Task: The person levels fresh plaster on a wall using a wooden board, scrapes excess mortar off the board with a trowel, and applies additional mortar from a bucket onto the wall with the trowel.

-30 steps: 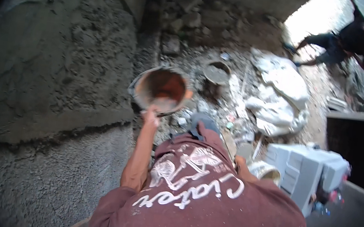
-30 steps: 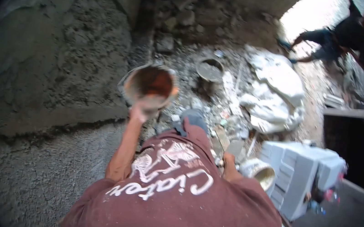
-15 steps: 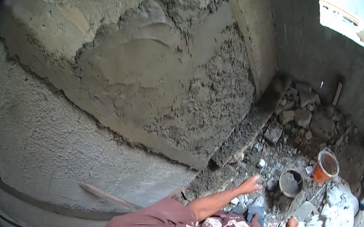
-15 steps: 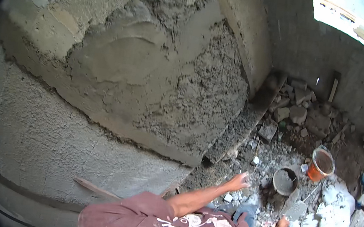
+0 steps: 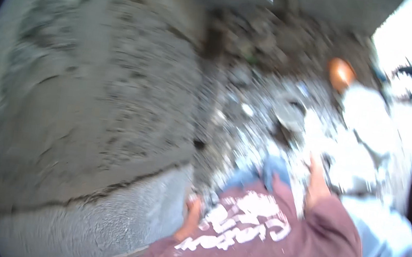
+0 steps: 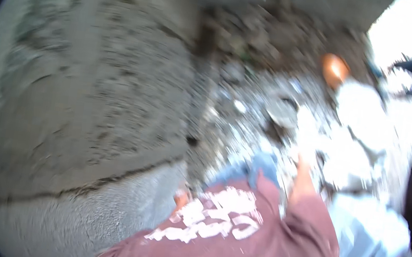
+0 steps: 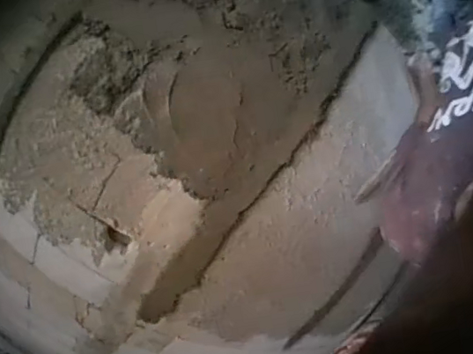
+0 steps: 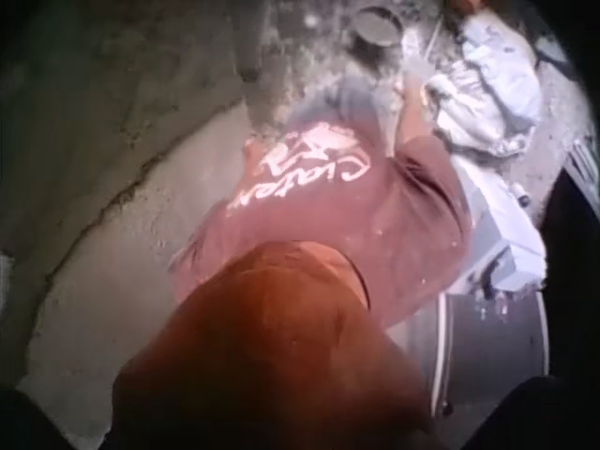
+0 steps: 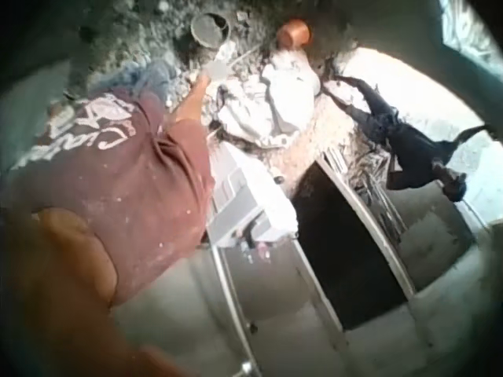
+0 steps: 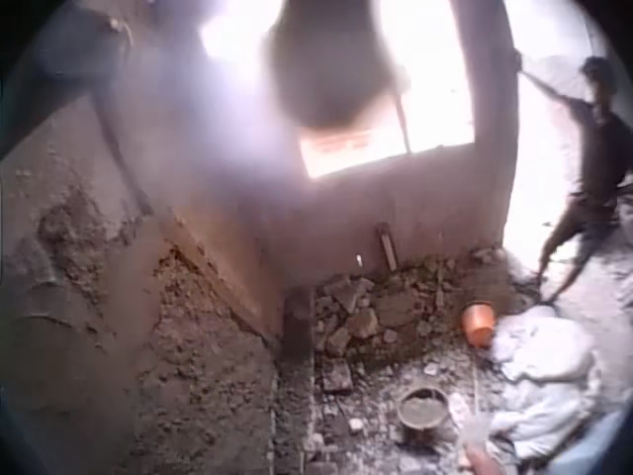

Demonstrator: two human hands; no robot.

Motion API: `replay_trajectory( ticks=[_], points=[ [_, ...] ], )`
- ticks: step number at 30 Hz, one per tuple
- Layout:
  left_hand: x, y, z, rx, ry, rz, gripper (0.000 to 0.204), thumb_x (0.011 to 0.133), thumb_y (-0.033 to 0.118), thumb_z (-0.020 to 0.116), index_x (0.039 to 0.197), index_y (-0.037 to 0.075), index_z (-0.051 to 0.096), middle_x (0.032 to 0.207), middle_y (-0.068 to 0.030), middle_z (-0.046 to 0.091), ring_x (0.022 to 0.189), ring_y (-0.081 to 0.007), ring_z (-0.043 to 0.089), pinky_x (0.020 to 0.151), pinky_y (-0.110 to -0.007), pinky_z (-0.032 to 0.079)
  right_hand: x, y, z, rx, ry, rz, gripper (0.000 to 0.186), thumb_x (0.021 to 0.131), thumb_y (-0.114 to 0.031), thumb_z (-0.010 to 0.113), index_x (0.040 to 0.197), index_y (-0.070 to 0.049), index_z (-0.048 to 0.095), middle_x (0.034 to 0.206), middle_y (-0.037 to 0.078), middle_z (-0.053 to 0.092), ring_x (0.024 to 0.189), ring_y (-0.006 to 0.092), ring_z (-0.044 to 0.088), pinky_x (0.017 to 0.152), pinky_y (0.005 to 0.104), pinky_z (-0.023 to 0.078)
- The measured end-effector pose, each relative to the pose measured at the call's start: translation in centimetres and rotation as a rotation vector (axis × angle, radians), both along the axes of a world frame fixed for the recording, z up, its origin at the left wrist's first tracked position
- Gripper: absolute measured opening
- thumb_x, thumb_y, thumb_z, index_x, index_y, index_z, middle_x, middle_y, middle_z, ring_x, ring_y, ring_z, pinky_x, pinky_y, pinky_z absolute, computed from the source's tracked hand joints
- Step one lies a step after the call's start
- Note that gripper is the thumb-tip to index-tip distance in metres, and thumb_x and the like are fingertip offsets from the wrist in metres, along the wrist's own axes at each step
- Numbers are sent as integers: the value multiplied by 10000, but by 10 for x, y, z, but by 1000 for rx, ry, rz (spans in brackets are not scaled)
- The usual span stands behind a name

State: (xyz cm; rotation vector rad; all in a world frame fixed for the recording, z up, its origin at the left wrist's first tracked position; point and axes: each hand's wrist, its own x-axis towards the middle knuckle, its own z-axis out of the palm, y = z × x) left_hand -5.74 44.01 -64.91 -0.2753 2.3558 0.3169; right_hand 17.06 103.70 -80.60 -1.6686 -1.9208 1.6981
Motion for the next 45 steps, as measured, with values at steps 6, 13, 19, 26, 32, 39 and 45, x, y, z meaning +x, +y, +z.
replay_trajectory(
  ticks=[6, 13, 19, 26, 32, 39, 45],
  points=[
    [-53, 119, 38, 464, 33, 685, 127, 820, 155, 632, 813, 31, 605, 754, -67, 636, 672, -158, 619, 550, -288, 518, -72, -33, 72, -613, 35, -922, 283, 882, -257, 473, 1006, -3, 484, 723, 129, 561, 528, 246, 555, 454, 387, 493],
    [-89, 213, 26, 618, 165, 472, 235, 850, 161, 624, 916, -60, 584, 816, -97, 634, 745, -161, 623, 695, -268, 529, -86, 38, -58, -557, -133, -915, 298, 881, -229, 468, 1065, 5, 473, 719, 143, 553, 522, 254, 562, 428, 402, 485],
    [-31, 223, -49, 304, -158, 654, 432, 887, 247, 566, 1250, 37, 464, 1035, -77, 610, 823, -137, 588, 682, -267, 502, -134, 77, -91, 31, -311, 389, 481, 816, -385, 558, 1094, 7, 545, 876, 233, 628, 775, 324, 635, 755, 408, 465],
    [53, 289, -96, 11, -236, 134, 582, 848, 295, 590, 1275, -57, 412, 1207, -232, 516, 1101, -323, 512, 921, -365, 390, -79, 154, -190, -36, -765, 664, 423, 835, -342, 496, 1014, 34, 571, 897, 273, 622, 887, 402, 605, 801, 458, 485],
    [93, 276, -143, -102, -73, -110, 560, 855, 299, 543, 1252, -78, 422, 1228, -285, 475, 1164, -408, 441, 994, -415, 328, -116, 145, -298, 135, -490, 689, 368, 838, -311, 511, 952, 34, 572, 772, 289, 596, 756, 450, 599, 657, 480, 479],
    [91, 287, -141, -195, -142, -69, 554, 861, 299, 534, 1227, -102, 427, 1230, -299, 463, 1175, -413, 423, 1011, -422, 309, -118, 115, -295, -61, -417, 394, 369, 834, -300, 532, 974, 36, 589, 891, 308, 602, 901, 429, 591, 788, 452, 454],
    [93, 284, -146, -297, -149, -79, 583, 874, 359, 528, 1226, -96, 434, 1222, -305, 466, 1152, -424, 440, 989, -425, 326, -101, 109, -296, -57, -299, 334, 450, 860, -406, 499, 1021, 5, 589, 920, 262, 611, 911, 415, 575, 794, 425, 441]
  ],
)
